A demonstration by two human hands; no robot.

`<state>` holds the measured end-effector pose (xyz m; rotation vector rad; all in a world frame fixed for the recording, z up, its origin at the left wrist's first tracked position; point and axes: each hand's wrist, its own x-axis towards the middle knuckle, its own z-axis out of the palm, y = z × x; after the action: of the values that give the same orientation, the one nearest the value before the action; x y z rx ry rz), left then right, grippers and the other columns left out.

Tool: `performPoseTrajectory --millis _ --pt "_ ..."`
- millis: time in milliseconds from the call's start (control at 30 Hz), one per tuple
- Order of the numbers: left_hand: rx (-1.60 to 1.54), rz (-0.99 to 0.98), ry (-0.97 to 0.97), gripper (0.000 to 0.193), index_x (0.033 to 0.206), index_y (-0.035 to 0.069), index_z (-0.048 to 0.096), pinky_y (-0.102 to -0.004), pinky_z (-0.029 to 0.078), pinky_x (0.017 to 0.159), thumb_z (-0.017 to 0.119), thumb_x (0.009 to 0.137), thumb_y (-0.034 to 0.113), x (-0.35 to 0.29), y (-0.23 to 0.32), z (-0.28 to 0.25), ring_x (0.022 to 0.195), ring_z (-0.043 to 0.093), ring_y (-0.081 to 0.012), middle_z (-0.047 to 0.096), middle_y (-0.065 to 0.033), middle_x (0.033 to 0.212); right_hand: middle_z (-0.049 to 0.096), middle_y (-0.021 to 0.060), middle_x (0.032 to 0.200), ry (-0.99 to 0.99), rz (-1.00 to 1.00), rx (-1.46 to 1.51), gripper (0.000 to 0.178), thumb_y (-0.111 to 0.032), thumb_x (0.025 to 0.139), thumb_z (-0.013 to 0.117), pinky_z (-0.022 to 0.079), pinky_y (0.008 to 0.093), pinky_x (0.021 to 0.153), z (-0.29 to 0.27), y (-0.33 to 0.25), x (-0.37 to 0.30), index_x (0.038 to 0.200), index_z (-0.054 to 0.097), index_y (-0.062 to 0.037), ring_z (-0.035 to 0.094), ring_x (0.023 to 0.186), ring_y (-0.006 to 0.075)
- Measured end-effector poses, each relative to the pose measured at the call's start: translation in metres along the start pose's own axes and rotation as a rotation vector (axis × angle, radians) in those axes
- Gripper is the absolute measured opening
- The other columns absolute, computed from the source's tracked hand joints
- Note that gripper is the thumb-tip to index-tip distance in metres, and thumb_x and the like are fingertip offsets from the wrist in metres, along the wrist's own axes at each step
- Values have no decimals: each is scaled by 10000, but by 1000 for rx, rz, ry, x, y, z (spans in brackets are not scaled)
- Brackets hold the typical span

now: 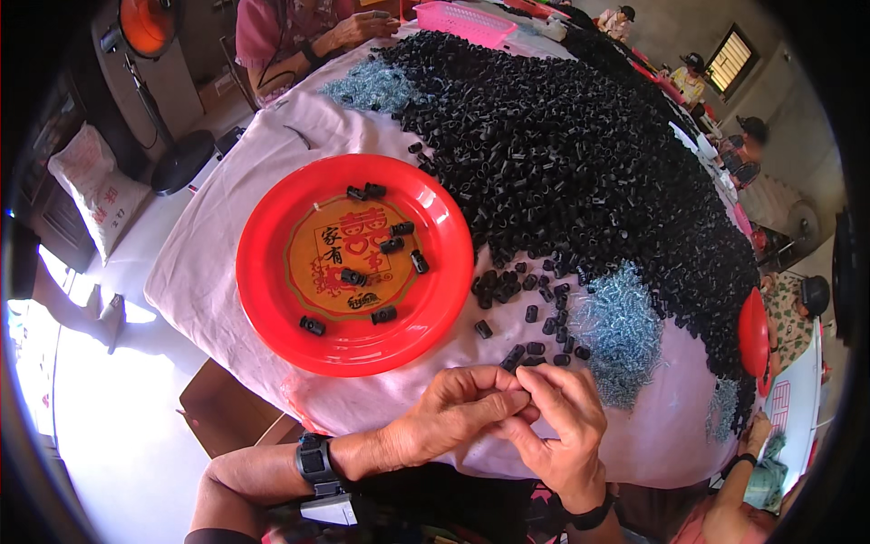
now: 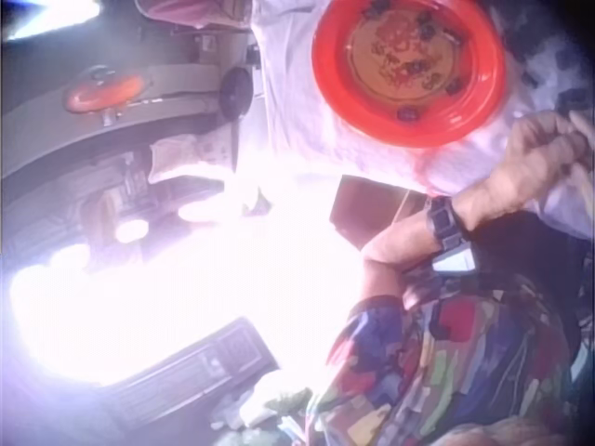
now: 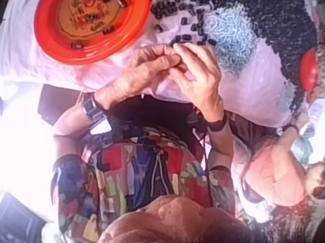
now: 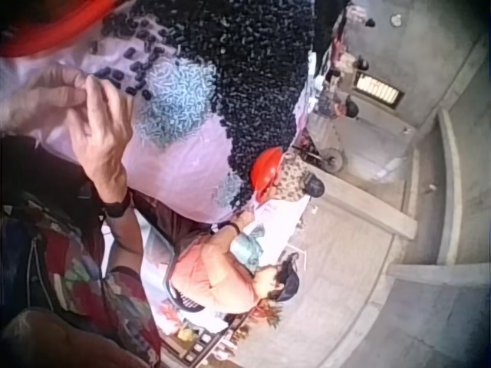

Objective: Manually assembling or sorting small black plastic shoe components at a workbench.

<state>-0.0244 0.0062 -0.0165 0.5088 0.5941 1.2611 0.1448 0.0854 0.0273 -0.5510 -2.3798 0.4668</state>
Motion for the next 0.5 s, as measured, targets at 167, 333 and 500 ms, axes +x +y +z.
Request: performPoseTrajectory --millis 167,333,500 --pt "-4 -15 -7 268 1260 -23 646 -249 554 967 617 1070 165 1 2 -2 1095 673 -115 710 -77 1142 703 124 1119 6 -5 11 587 -142 717 897 550 413 786 1 0 2 1267 713 -50 661 917 318" --pt "111 -146 4 341 1356 -38 606 -307 556 1013 569 1093 176 0 12 0 1154 671 -172 699 -111 1219 696 137 1063 -34 -64 -71 498 -136 751 867 554 419 775 -5 7 4 1211 714 -20 662 885 319" --pt "206 -168 -65 410 1450 -48 538 -319 572 1006 554 1098 162 -4 10 -8 1134 689 -184 687 -143 1272 687 142 1047 -102 -94 -31 480 -122 770 846 555 417 758 -8 12 5 1207 698 9 662 863 320"
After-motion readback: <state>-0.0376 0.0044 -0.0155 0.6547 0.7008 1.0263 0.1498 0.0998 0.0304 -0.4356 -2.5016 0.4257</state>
